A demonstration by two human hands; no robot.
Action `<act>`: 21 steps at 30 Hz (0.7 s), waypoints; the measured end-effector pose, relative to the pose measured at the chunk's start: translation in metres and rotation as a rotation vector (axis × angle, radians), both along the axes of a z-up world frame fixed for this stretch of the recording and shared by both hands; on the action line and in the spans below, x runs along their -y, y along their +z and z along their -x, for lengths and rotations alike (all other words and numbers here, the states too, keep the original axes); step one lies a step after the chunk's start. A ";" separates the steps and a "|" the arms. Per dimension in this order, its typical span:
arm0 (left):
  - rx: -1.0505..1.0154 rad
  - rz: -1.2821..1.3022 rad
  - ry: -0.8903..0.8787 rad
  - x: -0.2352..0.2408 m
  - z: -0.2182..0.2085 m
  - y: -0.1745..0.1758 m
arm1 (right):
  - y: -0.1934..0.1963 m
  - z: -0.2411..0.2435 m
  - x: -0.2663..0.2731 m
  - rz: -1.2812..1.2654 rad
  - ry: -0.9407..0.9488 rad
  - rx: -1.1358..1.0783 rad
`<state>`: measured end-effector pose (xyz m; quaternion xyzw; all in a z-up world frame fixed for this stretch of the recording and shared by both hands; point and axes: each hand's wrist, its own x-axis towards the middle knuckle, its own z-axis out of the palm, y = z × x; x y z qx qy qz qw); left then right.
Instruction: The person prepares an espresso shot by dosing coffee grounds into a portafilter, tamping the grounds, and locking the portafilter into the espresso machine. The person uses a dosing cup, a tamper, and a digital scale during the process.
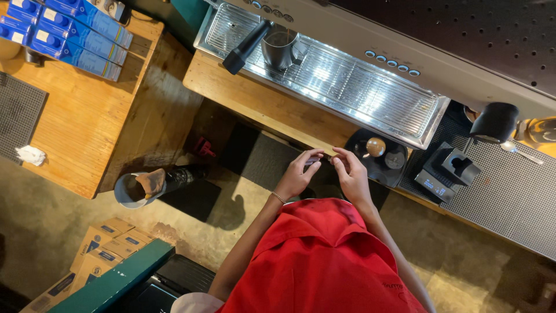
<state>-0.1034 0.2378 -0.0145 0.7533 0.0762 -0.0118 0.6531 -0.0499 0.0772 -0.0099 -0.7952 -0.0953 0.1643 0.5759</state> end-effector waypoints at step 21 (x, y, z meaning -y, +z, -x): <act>0.096 -0.011 -0.004 0.012 -0.001 -0.018 | -0.003 0.004 0.013 -0.057 -0.019 0.013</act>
